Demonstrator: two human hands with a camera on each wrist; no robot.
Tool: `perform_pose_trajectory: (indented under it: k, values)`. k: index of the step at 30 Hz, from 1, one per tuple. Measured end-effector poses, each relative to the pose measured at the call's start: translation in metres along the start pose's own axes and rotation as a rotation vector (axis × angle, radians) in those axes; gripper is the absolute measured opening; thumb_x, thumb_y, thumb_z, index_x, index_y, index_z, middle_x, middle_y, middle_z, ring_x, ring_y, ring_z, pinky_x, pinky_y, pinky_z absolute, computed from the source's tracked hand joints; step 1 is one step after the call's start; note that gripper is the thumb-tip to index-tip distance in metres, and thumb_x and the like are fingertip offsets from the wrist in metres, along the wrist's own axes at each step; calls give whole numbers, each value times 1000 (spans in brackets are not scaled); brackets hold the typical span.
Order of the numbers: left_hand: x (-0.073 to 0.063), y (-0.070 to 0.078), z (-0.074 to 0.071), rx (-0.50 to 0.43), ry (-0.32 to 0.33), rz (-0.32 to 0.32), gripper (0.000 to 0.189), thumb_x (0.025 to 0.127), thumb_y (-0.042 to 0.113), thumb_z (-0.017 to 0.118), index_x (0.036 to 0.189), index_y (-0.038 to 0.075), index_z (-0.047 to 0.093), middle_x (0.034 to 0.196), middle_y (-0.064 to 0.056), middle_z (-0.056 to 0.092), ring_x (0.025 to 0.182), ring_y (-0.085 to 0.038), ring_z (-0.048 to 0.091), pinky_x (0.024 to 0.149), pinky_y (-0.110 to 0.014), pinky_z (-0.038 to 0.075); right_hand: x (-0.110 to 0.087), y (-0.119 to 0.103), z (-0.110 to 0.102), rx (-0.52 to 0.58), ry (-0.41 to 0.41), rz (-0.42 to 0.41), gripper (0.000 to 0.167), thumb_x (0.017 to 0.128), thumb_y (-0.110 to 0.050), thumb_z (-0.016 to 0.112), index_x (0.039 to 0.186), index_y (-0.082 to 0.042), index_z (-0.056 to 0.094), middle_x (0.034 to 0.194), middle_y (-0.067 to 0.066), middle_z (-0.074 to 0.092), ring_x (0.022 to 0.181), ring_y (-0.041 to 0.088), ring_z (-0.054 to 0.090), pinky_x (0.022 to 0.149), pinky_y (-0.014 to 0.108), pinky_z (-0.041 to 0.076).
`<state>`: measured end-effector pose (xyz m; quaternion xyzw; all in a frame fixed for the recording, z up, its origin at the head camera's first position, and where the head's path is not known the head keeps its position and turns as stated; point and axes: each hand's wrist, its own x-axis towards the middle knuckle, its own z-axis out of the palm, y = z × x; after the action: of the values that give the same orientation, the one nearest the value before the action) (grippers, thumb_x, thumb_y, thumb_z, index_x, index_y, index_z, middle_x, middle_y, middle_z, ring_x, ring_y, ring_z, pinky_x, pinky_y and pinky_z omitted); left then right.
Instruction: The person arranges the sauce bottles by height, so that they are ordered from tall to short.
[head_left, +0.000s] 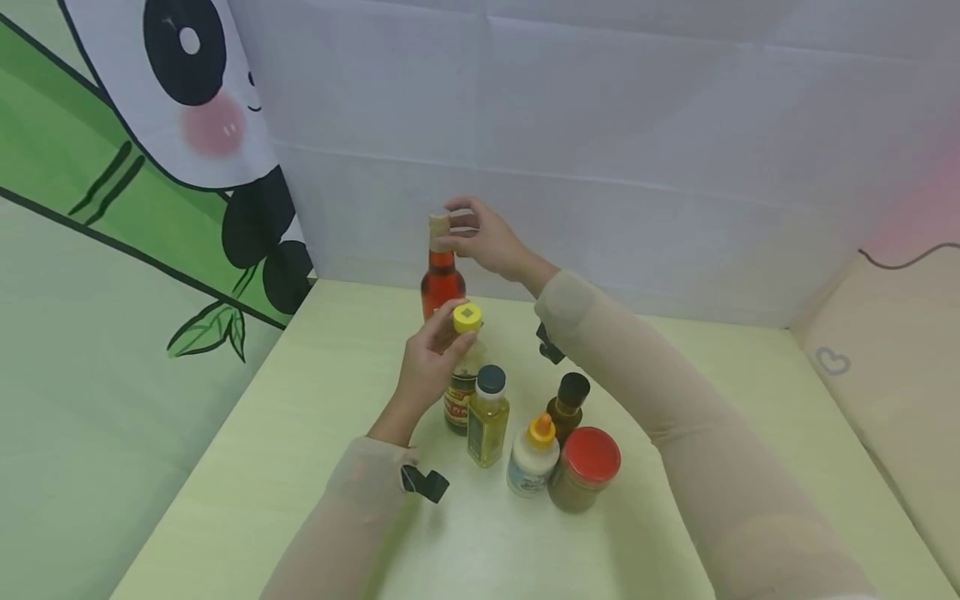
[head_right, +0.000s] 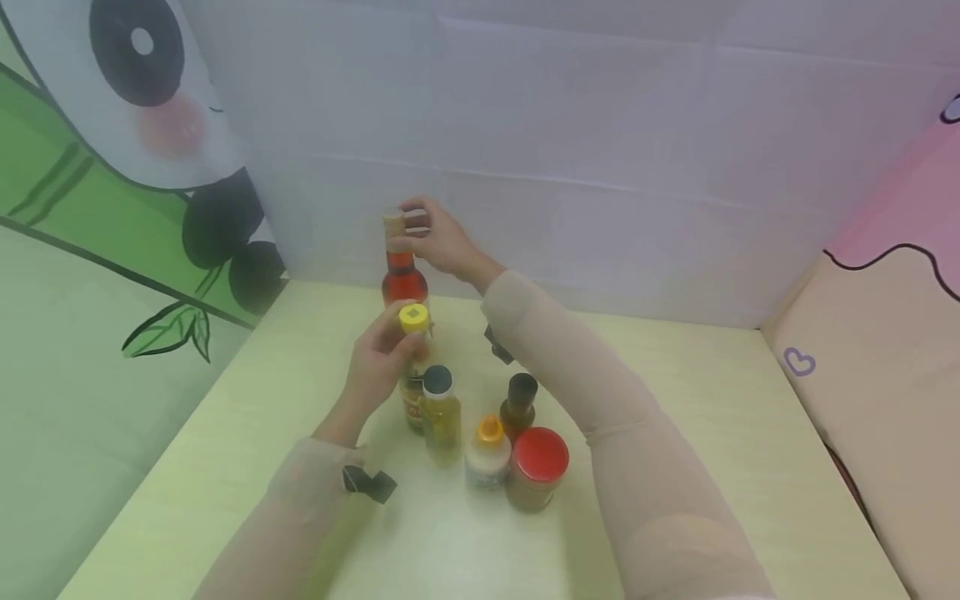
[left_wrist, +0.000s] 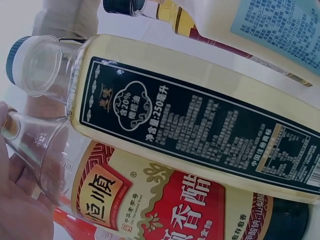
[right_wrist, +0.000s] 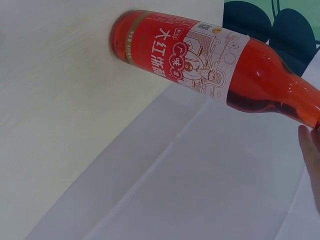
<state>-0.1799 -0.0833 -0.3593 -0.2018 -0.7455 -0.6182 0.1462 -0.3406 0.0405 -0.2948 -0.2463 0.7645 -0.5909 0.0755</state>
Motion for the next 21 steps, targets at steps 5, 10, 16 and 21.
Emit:
perform_pose_trajectory:
  k: [5, 10, 16, 21]
  values:
    - [3, -20, 2, -2, 2, 0, 43, 95, 1, 61, 136, -4, 48, 121, -26, 62, 117, -37, 57, 98, -45, 46, -6, -1, -5, 12, -9, -7, 56, 93, -9, 67, 140, -2, 39, 135, 17, 53, 119, 23, 55, 92, 41, 51]
    - [5, -39, 3, -20, 6, 12, 44, 95, 6, 63, 137, 1, 50, 121, -21, 63, 117, -32, 58, 98, -44, 46, -14, -2, -10, -18, 5, -5, 53, 94, -10, 67, 139, -5, 40, 134, 13, 54, 117, 22, 57, 88, 33, 53]
    - [5, -42, 3, -33, 13, 50, 43, 95, 9, 65, 136, 5, 53, 119, -17, 65, 115, -27, 59, 97, -41, 48, -22, -4, -15, -26, -11, -13, 53, 95, -10, 65, 140, -3, 39, 134, 14, 54, 117, 23, 57, 90, 35, 52]
    - [5, -41, 3, -26, 15, 51, 43, 95, 11, 65, 136, 8, 53, 119, -16, 65, 115, -26, 59, 97, -41, 48, -29, -7, -20, 7, -5, -22, 53, 95, -8, 64, 140, 0, 38, 135, 19, 53, 117, 25, 57, 92, 40, 51]
